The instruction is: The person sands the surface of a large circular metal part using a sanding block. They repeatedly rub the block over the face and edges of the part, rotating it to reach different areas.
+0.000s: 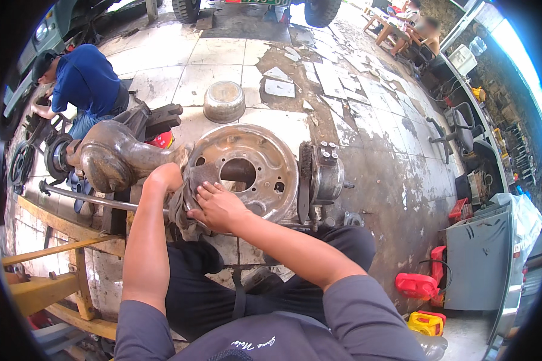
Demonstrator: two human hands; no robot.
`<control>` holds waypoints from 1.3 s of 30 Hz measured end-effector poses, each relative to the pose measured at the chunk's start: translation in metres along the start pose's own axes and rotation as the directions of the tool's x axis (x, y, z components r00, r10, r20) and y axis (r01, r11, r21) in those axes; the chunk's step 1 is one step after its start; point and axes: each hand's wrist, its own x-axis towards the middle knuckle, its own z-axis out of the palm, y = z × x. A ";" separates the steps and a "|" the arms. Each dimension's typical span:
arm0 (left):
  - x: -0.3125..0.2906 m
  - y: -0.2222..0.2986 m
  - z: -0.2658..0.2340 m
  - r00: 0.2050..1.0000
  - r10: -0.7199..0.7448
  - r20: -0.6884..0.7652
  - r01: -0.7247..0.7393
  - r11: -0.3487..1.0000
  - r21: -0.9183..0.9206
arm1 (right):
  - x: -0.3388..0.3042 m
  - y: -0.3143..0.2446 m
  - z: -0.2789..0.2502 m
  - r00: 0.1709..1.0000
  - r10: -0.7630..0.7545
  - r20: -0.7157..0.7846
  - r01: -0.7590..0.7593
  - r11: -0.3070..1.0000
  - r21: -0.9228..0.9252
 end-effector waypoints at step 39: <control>0.003 -0.005 0.003 0.997 0.017 -0.079 -0.023 0.997 -0.078 | -0.016 0.001 -0.001 0.999 -0.007 -0.033 0.009 0.998 0.068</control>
